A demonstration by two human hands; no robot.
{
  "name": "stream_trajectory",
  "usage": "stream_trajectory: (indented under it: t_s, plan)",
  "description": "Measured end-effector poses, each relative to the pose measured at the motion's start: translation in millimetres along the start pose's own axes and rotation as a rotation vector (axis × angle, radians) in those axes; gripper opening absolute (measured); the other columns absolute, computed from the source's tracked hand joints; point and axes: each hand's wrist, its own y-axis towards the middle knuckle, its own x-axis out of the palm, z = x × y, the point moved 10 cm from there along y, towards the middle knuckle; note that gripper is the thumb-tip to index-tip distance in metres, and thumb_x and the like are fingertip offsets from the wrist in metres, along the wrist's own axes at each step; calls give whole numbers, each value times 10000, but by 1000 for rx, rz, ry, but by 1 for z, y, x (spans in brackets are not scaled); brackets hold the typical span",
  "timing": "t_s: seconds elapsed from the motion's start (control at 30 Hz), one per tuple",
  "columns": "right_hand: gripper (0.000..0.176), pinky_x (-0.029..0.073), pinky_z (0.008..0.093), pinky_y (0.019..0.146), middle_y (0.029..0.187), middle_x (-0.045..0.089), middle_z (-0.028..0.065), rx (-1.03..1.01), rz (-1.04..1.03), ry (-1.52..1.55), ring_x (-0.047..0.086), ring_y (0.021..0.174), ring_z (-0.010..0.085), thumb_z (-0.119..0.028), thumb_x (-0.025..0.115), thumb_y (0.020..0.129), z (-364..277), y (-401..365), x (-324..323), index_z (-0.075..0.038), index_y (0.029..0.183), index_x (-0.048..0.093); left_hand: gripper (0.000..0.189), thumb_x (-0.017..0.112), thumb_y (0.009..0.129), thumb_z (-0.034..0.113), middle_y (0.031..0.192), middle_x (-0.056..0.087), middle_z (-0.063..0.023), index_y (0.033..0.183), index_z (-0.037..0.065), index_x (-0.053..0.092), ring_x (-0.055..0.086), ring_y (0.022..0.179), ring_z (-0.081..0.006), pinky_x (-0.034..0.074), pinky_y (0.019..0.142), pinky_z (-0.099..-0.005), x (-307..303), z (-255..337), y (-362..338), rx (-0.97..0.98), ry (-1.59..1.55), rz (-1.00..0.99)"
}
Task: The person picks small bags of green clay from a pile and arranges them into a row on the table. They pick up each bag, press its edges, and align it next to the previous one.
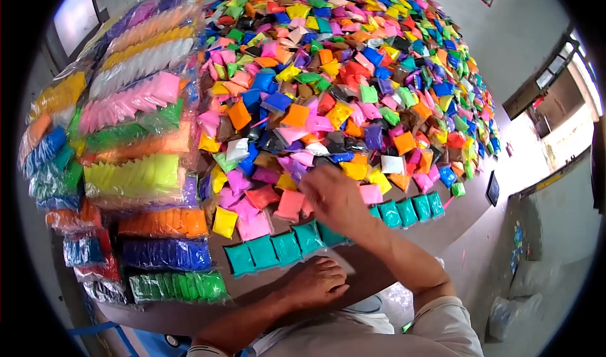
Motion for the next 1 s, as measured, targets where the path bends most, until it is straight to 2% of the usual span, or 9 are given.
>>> stream_trajectory:
  t_s: [0.1, 0.2, 0.43, 0.57, 0.63, 0.73, 0.83, 0.9, 1.0]
  plan:
    - [89, 490, 476, 637, 803, 595, 175, 26, 104, 24, 608, 770, 394, -38, 642, 829, 24, 41, -15, -21, 905, 600, 139, 669, 887, 172, 913, 613, -67, 859, 46, 615, 587, 913, -263, 460, 888, -383, -4, 1, 1, 17, -22, -15]
    - [83, 505, 420, 652, 870, 624, 171, 62, 79, -37, 625, 790, 376, -27, 650, 859, 51, 61, -11, -10, 933, 618, 135, 677, 879, 165, 898, 611, -66, 860, 45, 619, 591, 913, -263, 457, 892, -390, -5, 1, -2, 38, -55, 87]
    - [69, 507, 475, 733, 900, 640, 163, 87, 376, -413, 612, 847, 388, -68, 641, 836, 146, 59, -79, -31, 893, 639, 125, 671, 872, 155, 884, 610, -72, 845, 50, 610, 585, 892, -286, 463, 886, -411, -6, -1, 0, -10, -112, 37]
    - [87, 498, 476, 729, 879, 656, 178, 262, 327, -507, 624, 832, 391, -93, 606, 871, 208, 50, -124, -21, 893, 648, 126, 662, 869, 152, 890, 609, -76, 829, 51, 597, 572, 866, -306, 464, 872, -416, -2, -3, 1, -14, -135, -2]
    - [83, 500, 462, 731, 894, 666, 176, 297, 325, -445, 632, 843, 385, -93, 611, 879, 210, 52, -130, -21, 897, 649, 151, 646, 879, 165, 850, 578, -110, 822, 44, 577, 567, 877, -332, 464, 881, -421, -7, -1, 3, -17, -148, 34]
    - [63, 496, 455, 718, 883, 662, 171, 206, 289, -261, 628, 829, 381, -81, 615, 880, 199, 76, -104, -24, 890, 641, 157, 637, 884, 169, 830, 561, -124, 826, 40, 568, 561, 865, -341, 466, 890, -419, -9, 0, 4, -24, -146, 53]
    - [129, 518, 419, 726, 911, 668, 162, -24, 256, -308, 647, 852, 367, -104, 670, 859, 161, 130, -62, -30, 965, 663, 158, 629, 889, 174, 829, 560, -116, 824, 40, 575, 560, 861, -325, 463, 901, -416, -15, 7, 5, 23, -124, 97]
    - [111, 509, 449, 742, 884, 669, 166, -69, 253, -283, 636, 875, 362, -110, 643, 846, 148, 173, -30, -40, 931, 656, 167, 619, 895, 184, 836, 566, -107, 818, 40, 583, 563, 874, -309, 460, 911, -411, -13, 7, 5, 42, -91, 58]
    - [172, 517, 471, 776, 932, 689, 168, 22, 53, -443, 651, 886, 370, -179, 626, 848, 167, 233, 28, -59, 962, 676, 174, 603, 907, 202, 883, 580, -95, 840, 42, 597, 567, 931, -286, 448, 935, -404, 0, 0, 3, -1, -80, -58]
